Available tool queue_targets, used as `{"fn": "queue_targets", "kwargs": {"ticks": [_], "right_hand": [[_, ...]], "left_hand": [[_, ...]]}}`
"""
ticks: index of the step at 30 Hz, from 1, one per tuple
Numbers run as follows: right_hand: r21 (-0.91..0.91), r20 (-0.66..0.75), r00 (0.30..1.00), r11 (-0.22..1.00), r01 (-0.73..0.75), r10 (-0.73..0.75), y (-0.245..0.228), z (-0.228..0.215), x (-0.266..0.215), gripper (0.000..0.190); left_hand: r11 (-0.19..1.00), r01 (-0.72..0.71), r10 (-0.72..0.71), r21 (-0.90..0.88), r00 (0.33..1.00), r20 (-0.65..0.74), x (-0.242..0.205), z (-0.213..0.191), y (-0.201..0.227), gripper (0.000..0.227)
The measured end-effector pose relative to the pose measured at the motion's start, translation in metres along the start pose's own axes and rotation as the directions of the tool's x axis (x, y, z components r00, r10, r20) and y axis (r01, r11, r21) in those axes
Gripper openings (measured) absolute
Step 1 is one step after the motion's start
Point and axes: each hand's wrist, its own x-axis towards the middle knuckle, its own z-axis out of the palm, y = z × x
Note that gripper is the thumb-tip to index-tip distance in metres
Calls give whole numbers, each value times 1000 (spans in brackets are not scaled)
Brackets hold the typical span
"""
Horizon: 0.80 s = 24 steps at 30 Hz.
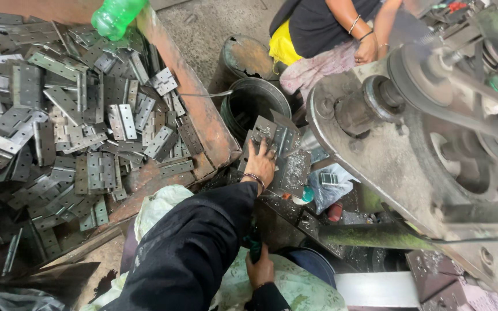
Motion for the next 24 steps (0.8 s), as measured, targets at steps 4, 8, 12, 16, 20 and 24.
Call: {"fn": "queue_targets", "kwargs": {"ticks": [4,8,12,16,20,24], "right_hand": [[-44,-33,999,999,-22,21,1,9,-13,78],[13,-25,997,998,67,-66,-13,-24,3,76],[-12,78,994,997,72,-71,-21,-65,-5,66],[-55,81,995,997,56,-51,-42,-86,-4,64],[-53,43,997,996,67,-65,-51,-86,-15,65],[-40,51,996,997,72,-70,-52,-86,-15,63]], "left_hand": [[1000,-8,8,4,1000,-7,-8,9,0,44],[999,-19,23,48,996,-83,-2,0,-8,50],[991,-105,108,80,993,-37,-30,-6,-1,46],[970,-223,216,100,973,76,-74,-24,1,37],[930,-331,343,162,938,-52,-125,-24,2,37],[914,-318,378,253,895,-238,-136,-21,0,39]]}}
